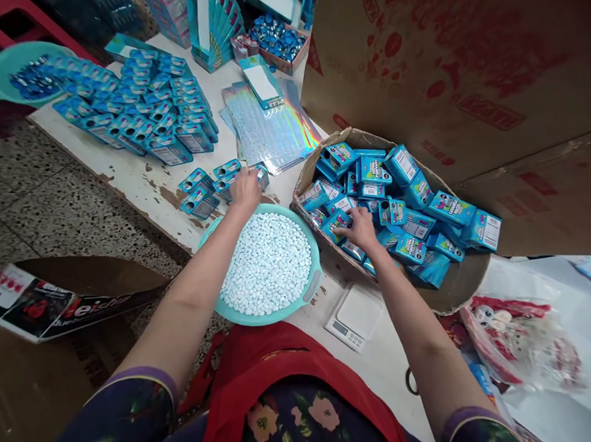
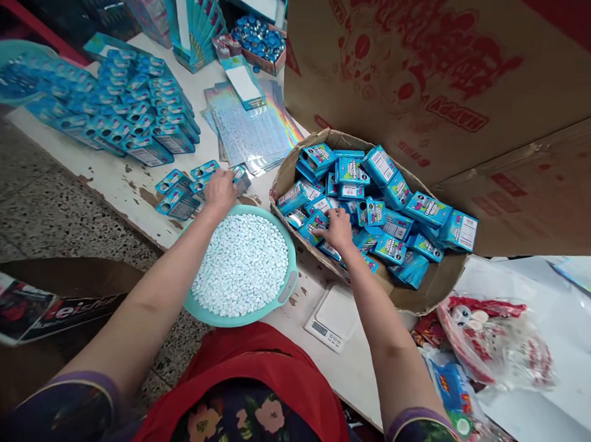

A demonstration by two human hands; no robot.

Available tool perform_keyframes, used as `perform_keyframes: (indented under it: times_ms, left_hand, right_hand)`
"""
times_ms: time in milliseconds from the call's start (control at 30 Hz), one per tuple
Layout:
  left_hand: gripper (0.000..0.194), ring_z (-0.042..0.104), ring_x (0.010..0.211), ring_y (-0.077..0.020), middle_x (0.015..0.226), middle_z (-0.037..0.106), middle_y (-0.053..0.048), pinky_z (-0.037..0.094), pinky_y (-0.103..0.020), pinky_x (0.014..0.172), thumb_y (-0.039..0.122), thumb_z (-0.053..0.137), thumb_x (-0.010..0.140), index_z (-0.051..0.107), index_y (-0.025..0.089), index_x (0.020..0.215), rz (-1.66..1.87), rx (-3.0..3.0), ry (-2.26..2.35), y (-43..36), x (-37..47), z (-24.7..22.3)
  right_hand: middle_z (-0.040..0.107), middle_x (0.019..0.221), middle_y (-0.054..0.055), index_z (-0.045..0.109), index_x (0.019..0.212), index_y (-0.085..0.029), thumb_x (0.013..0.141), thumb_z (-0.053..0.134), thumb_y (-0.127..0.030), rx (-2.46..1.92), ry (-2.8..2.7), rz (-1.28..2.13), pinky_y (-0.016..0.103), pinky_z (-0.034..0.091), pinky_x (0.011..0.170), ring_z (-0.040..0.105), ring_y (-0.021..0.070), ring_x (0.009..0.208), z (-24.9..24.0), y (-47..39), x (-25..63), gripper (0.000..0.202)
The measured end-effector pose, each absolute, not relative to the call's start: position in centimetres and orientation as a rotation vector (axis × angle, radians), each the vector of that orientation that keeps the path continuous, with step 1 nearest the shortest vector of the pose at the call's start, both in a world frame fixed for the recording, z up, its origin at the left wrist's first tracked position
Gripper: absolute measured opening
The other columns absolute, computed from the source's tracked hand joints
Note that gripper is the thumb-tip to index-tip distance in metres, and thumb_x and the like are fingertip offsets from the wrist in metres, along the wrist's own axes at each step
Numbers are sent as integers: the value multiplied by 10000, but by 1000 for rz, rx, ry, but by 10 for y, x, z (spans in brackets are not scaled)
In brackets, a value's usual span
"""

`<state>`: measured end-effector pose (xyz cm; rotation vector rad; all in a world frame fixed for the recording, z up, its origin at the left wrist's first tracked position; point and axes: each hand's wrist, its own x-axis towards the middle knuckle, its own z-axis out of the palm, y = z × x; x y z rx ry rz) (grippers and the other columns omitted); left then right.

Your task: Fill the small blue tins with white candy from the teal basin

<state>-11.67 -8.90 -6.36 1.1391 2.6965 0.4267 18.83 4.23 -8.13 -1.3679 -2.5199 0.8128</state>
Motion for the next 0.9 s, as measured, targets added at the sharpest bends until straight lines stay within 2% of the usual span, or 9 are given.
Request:
perform_keyframes:
  times_ms: [100,200,267,333,433,567,667,800,900]
  left_hand:
    - [290,480,1202,-296,1242,564,-142,412,-400,974,188,444,888,615,171,1121,670,1280,2693,-113,-104,-52]
    - [308,512,1178,-247,1203,599,-112,381,-366,1026,313,398,946,603,196,1145,886,1322,2599,-157,-79,-46]
    - [353,532,1161,-258,1176,620,-115,374,-376,1032,400,387,953,599,200,1151,837,1294,2550,-194,-60,-52]
    - [421,514,1191,-295,1215,607,-142,357,-416,1046,451,391,943,567,183,1215,683,1241,2551,-228,-42,-65]
    - [511,466,1232,-356,1301,538,-200,348,-490,1037,481,388,929,522,137,1283,465,1083,2593,-253,-20,-86]
    - [573,476,1192,-389,1249,521,-224,371,-511,990,563,431,886,541,137,1252,354,878,2623,-237,0,-95]
    - [556,526,1128,-372,1183,546,-193,417,-463,927,594,506,835,552,180,1203,408,766,2558,-216,7,-91]
    - [365,580,1033,-342,1027,622,-113,433,-419,871,519,604,782,590,241,1018,562,649,2442,-205,8,-85]
    - [265,599,966,-305,861,642,-57,444,-365,836,423,707,694,596,231,838,893,384,2209,-207,6,-82]
  right_hand:
    - [557,916,45,563,868,-216,582,796,-516,-1299,-2499,919,410,432,795,501,238,860,-78,40,196,476]
    - [567,874,9,558,953,-214,595,805,-460,-1310,-2340,1024,388,439,793,516,204,806,-64,34,214,500]
    - [583,994,32,548,1095,-218,576,826,-434,-1315,-2072,1066,385,451,826,545,217,900,-51,26,229,627]
    - [571,1128,54,488,1249,-246,613,805,-448,-1272,-1745,1193,375,476,831,563,223,987,-37,14,244,739]
    - [576,1207,60,437,1331,-282,657,773,-454,-1208,-1384,1494,374,515,816,602,218,1006,-19,-10,261,772]
    - [636,1175,66,549,1218,-260,638,802,-426,-1175,-1229,1711,395,521,869,627,228,1034,-4,-44,264,655]
    - [691,1016,41,622,1061,-241,566,860,-369,-1184,-1266,1640,388,524,846,649,216,931,4,-67,252,565]
    - [697,924,12,672,946,-232,517,888,-322,-1215,-1506,1498,362,519,807,640,206,875,8,-89,234,489]
    - [698,923,8,678,956,-236,524,875,-365,-1282,-1590,1531,350,519,759,637,200,825,4,-100,235,493]
